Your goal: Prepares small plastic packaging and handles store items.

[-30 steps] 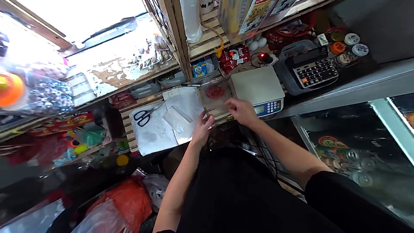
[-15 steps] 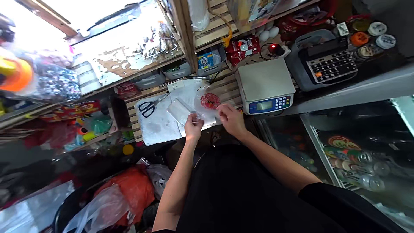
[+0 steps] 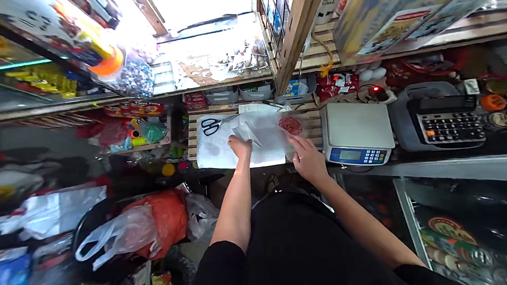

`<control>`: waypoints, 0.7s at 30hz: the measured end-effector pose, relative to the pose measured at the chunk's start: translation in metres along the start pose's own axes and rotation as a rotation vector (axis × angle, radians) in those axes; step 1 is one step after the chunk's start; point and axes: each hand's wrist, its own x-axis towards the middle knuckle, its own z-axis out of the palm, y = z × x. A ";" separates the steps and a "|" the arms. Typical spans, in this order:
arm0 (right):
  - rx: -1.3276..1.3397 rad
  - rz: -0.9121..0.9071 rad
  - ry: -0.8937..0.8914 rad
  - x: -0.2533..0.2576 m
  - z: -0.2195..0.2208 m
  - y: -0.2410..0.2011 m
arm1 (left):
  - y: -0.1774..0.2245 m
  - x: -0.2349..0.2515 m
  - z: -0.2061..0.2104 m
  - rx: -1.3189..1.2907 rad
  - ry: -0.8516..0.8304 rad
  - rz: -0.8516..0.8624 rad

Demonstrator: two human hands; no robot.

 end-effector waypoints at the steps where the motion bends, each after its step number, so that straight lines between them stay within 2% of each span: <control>1: -0.004 -0.008 0.007 0.000 0.001 0.000 | 0.003 0.001 0.000 0.023 -0.019 -0.003; 5: 0.107 -0.036 0.092 0.002 0.004 0.003 | 0.010 0.004 0.003 0.158 -0.053 -0.037; 8: 0.131 -0.001 0.102 -0.001 0.002 0.008 | 0.017 -0.003 0.007 0.171 -0.037 0.043; 10: 0.088 0.023 0.095 -0.002 0.002 0.011 | 0.019 -0.003 0.009 0.140 -0.082 0.084; 14: 0.082 0.066 0.044 -0.002 0.002 0.014 | 0.015 0.003 0.009 0.128 -0.143 0.053; 17: 0.109 0.087 0.031 -0.001 0.004 0.014 | 0.011 0.007 0.011 0.240 -0.143 0.112; 21: 0.139 0.099 0.031 0.000 0.007 0.012 | 0.009 0.001 0.013 0.184 -0.141 0.214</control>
